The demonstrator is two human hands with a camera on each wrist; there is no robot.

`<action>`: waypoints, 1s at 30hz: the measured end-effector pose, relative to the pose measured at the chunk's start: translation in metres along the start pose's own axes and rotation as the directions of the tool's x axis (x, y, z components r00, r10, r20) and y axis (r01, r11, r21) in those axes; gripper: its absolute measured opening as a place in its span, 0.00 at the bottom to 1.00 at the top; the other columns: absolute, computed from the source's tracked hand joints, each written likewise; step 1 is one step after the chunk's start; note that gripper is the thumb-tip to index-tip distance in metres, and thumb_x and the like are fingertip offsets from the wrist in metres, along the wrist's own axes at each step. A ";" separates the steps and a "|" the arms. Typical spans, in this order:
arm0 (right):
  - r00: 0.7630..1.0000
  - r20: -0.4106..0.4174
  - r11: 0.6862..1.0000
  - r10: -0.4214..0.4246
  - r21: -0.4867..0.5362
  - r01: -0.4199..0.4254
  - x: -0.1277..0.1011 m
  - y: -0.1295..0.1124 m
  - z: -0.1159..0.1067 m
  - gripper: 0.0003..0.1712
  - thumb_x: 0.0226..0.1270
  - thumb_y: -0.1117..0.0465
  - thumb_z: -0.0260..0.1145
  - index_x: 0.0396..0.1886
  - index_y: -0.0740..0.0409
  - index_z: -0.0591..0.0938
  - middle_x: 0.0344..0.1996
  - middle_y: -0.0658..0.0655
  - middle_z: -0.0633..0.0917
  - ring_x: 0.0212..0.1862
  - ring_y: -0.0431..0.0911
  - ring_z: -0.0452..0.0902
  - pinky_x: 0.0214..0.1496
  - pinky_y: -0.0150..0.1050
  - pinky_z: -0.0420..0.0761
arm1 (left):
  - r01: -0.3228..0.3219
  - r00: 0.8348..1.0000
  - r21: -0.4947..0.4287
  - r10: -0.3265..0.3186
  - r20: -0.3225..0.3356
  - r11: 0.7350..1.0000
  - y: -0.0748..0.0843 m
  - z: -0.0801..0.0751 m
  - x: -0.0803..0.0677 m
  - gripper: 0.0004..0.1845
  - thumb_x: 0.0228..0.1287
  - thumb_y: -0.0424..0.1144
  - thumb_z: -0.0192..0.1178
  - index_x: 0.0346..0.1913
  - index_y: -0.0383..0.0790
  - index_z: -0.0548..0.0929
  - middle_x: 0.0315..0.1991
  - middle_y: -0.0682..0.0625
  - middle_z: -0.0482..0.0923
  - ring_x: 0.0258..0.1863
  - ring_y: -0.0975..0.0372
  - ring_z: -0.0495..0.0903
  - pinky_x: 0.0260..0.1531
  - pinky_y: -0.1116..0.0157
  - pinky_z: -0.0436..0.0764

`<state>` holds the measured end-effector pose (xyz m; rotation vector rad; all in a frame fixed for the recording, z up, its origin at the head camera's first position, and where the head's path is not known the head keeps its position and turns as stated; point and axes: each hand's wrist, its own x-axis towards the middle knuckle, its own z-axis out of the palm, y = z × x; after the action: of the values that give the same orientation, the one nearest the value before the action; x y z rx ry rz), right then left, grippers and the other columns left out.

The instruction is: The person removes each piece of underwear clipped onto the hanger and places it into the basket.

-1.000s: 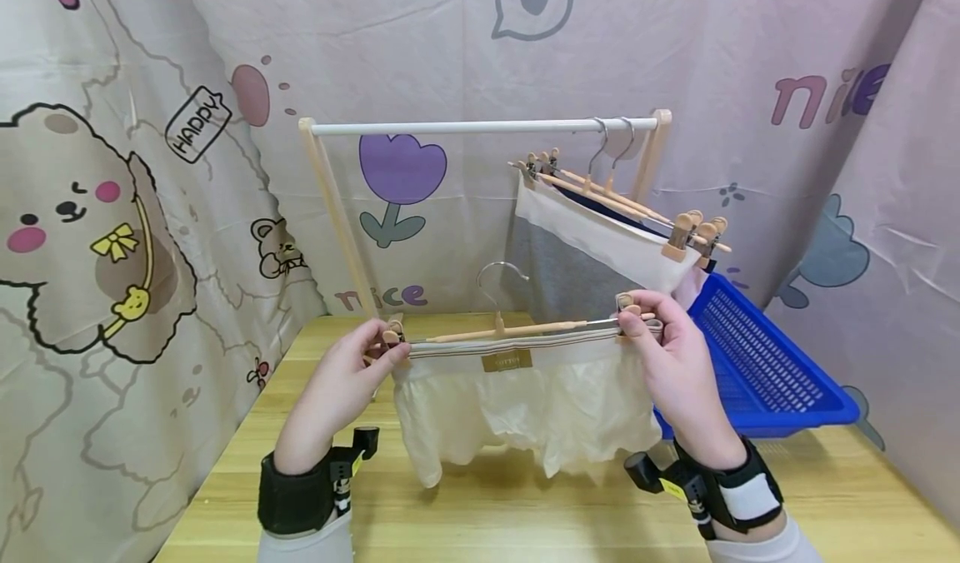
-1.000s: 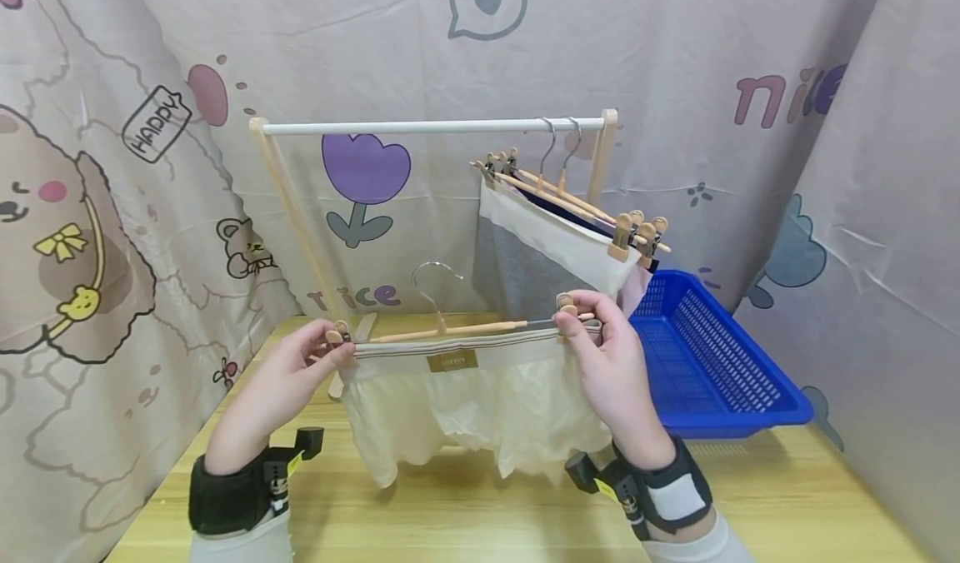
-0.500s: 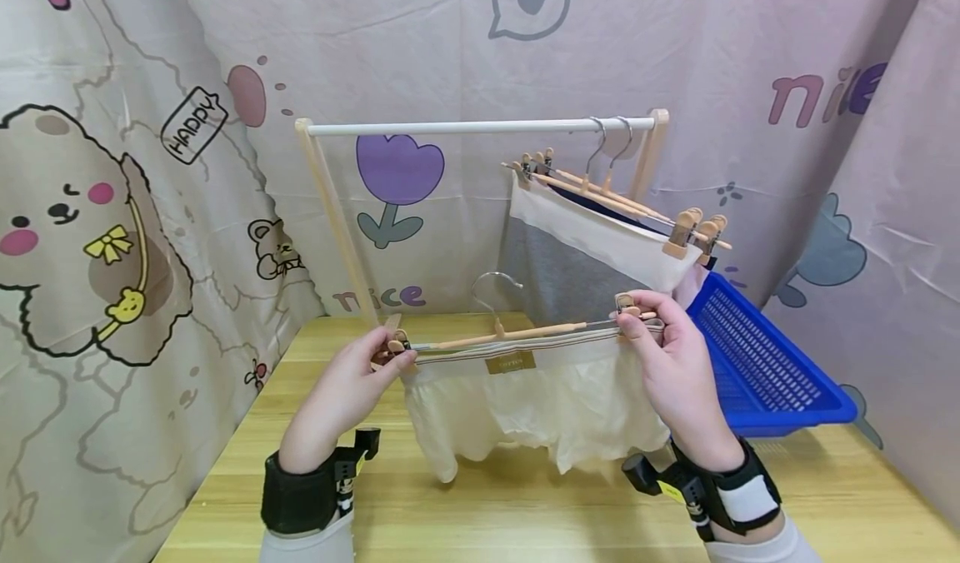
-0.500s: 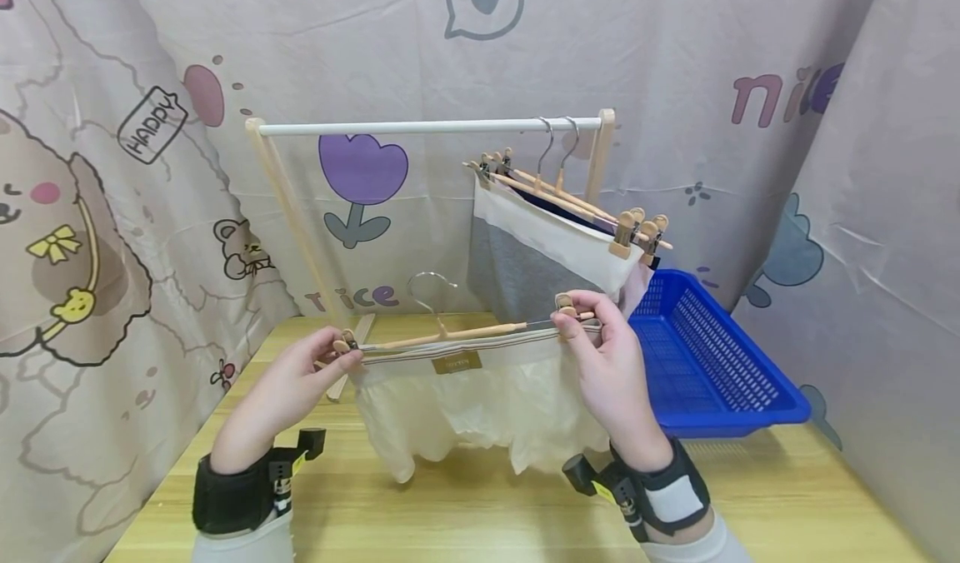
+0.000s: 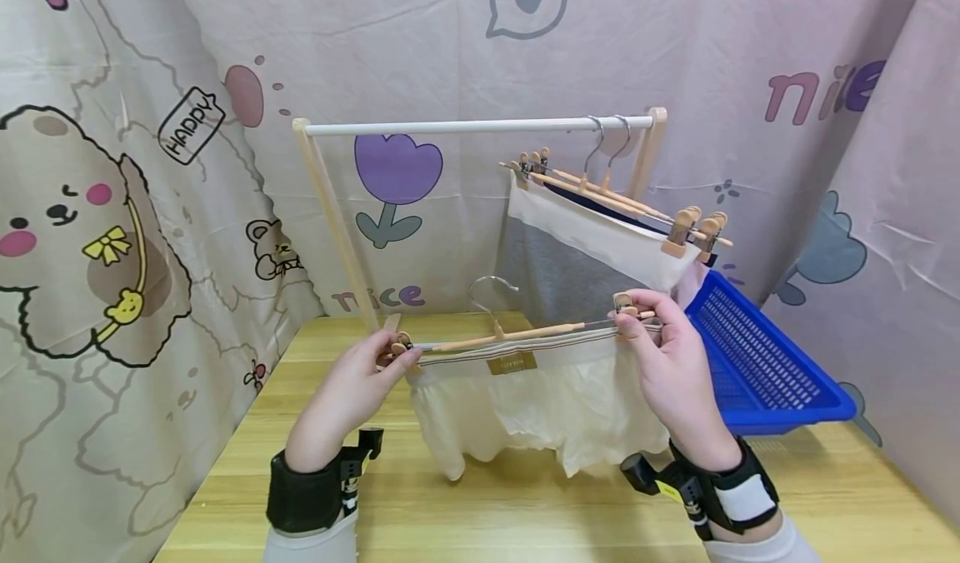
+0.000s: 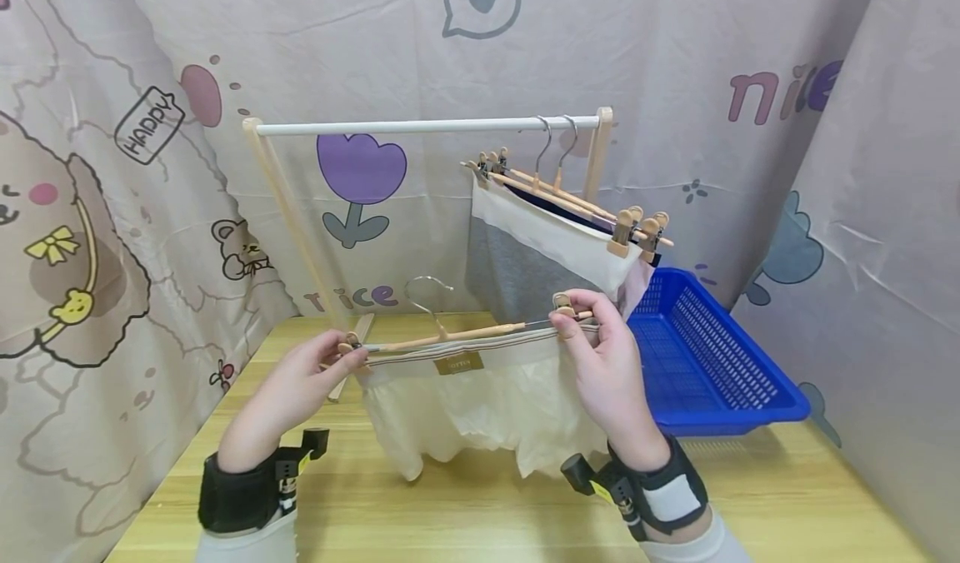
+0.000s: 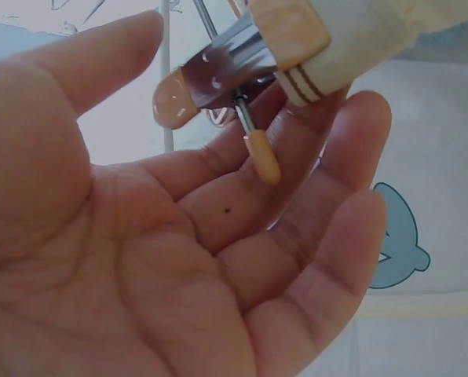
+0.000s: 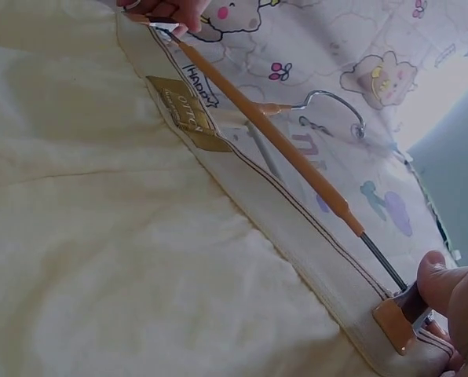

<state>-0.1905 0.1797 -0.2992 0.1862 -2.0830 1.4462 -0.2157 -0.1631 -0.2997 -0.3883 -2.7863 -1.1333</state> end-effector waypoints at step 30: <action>0.999 -0.014 0.999 -0.040 -0.016 0.040 -0.003 0.002 0.004 0.14 0.78 0.63 0.62 0.58 0.59 0.80 0.41 0.40 0.81 0.25 0.39 0.68 0.26 0.33 0.68 | -0.358 0.890 0.002 0.341 -0.303 0.934 0.039 0.062 0.005 0.28 0.61 0.44 0.74 0.61 0.35 0.80 0.64 0.41 0.78 0.75 0.44 0.65 0.74 0.41 0.63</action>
<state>-0.1906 0.1765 -0.3029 0.2098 -2.0675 1.4027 -0.2104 -0.0922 -0.3173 -0.6365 -2.3090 -1.0777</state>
